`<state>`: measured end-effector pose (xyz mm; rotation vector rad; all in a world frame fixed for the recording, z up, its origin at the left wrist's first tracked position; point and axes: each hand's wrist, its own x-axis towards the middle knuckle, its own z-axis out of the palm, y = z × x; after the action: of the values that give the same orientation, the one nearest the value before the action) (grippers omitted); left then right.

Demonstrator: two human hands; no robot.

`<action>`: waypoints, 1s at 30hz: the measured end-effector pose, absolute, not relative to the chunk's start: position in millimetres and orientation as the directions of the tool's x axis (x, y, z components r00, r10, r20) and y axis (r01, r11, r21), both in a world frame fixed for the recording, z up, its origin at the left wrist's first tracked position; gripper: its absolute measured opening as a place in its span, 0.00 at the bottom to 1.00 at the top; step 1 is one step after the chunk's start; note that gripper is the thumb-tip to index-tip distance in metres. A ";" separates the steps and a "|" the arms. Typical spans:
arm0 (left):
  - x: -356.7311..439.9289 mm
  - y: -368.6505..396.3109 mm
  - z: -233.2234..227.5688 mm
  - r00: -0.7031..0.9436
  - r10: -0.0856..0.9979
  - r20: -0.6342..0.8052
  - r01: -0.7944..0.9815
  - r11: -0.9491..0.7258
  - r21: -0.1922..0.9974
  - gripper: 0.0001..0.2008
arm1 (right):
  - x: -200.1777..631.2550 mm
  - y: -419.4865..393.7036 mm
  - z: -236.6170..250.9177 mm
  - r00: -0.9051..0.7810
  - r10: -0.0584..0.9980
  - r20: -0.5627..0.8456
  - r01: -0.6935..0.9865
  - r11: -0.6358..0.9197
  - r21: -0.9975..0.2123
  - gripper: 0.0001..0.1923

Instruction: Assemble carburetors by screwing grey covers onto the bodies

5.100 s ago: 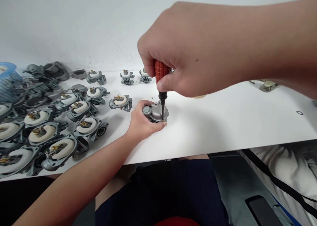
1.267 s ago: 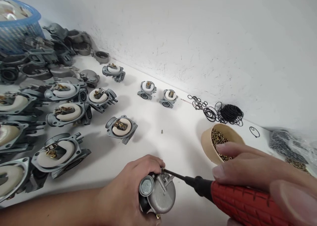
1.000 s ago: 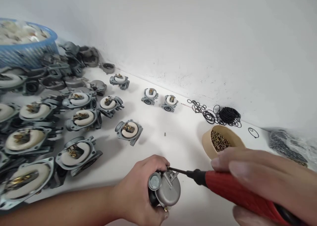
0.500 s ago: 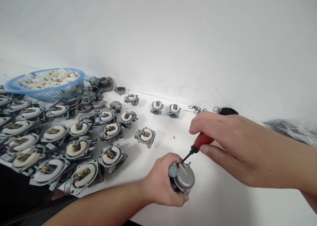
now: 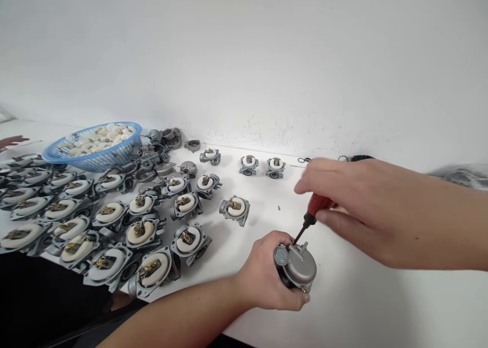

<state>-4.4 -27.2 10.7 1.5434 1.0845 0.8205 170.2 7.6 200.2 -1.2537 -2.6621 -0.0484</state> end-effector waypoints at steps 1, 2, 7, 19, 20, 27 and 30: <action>-4.5 -27.2 11.1 0.360 0.932 -0.027 0.225 -0.059 0.972 0.34 | 171.4 10.1 199.4 -0.646 0.741 0.181 0.743 0.665 -0.074 0.14; -4.6 -27.2 11.4 0.362 0.932 -0.026 0.223 -0.059 0.973 0.34 | 172.7 12.5 199.2 -0.675 0.720 0.162 0.718 0.691 -0.079 0.15; -4.5 -26.6 11.1 0.352 0.935 -0.040 0.235 -0.047 0.971 0.35 | 172.9 14.8 200.4 -0.687 0.718 0.113 0.716 0.695 -0.062 0.13; -5.3 -25.2 9.6 0.349 0.934 0.071 0.256 -0.168 0.952 0.33 | 166.9 17.4 213.6 -0.713 0.697 0.079 0.699 0.715 -0.003 0.11; -5.4 -24.7 9.8 0.351 0.934 0.068 0.256 -0.166 0.952 0.33 | 166.3 17.7 214.7 -0.702 0.706 0.095 0.708 0.706 -0.015 0.12; -5.7 -24.0 7.0 0.362 0.921 0.146 0.267 -0.253 0.930 0.31 | 163.2 18.6 220.6 -0.662 0.749 0.026 0.749 0.662 -0.004 0.14; -5.0 -24.6 5.6 0.367 0.920 0.141 0.266 -0.249 0.931 0.29 | 163.6 19.6 223.0 -0.670 0.742 -0.014 0.742 0.669 -0.047 0.12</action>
<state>-5.0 -24.6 5.6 1.7330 1.0531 0.9170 163.6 19.6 223.0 -1.2738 -2.8642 0.0769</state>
